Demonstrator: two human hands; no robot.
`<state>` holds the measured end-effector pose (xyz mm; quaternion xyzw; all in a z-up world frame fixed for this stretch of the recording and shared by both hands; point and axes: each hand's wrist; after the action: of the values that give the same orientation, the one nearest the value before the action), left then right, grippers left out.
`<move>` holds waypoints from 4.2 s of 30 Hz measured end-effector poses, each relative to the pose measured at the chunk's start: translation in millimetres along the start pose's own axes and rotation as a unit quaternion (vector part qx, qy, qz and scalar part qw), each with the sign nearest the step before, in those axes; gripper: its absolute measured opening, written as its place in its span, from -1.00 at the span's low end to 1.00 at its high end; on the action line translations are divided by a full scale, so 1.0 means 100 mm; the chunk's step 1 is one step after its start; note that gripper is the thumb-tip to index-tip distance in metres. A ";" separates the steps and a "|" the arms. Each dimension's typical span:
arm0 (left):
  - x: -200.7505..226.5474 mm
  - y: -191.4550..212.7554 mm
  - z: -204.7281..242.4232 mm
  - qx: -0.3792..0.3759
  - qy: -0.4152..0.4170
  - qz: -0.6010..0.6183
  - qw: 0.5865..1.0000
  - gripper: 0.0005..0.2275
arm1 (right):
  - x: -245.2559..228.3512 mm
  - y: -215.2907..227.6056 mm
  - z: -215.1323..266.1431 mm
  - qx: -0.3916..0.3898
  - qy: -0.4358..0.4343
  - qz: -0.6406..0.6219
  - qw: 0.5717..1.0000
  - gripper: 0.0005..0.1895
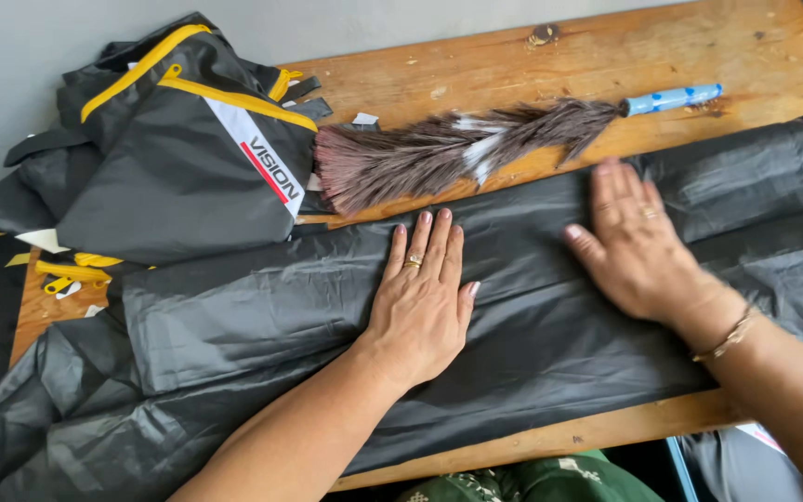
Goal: The person folds a long black fabric item on a wooden table, smoothing it with their hands and using a feather duster to brush the surface. They continue folding the fabric into a compact rectangular shape.
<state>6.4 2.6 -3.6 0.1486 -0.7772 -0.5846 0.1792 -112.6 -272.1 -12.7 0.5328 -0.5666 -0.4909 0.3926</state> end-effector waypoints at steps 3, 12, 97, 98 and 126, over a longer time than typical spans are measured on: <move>-0.01 -0.06 0.00 0.006 -0.003 0.027 1.000 -0.44 | 0.08 0.15 -0.08 -0.091 -0.143 0.015 0.985 -0.02; -0.02 -0.18 -0.05 0.084 0.025 0.155 0.984 -0.67 | -1.48 0.50 0.17 0.001 0.191 -0.096 0.977 -0.10; -0.41 0.29 -0.03 -0.147 0.187 -0.156 0.959 -0.27 | -1.02 0.31 0.21 0.000 0.173 -0.012 0.985 -0.15; -0.49 0.28 -0.02 -0.171 0.239 -0.184 0.938 -0.23 | -1.03 0.30 0.20 0.000 0.171 -0.008 0.985 -0.14; -0.20 0.05 0.14 -0.001 0.035 -0.061 0.998 -0.36 | -1.20 0.25 -0.17 -0.054 0.163 -0.047 0.984 -0.10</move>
<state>17.7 24.9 -4.3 0.2163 -0.7594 -0.5895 0.1703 -86.5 -157.4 24.2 0.6095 -0.4421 -0.4451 0.4847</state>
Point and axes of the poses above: each hand's wrist, its own z-axis away from the middle knuckle, its own y-axis out of the back of the hand, x = y × z
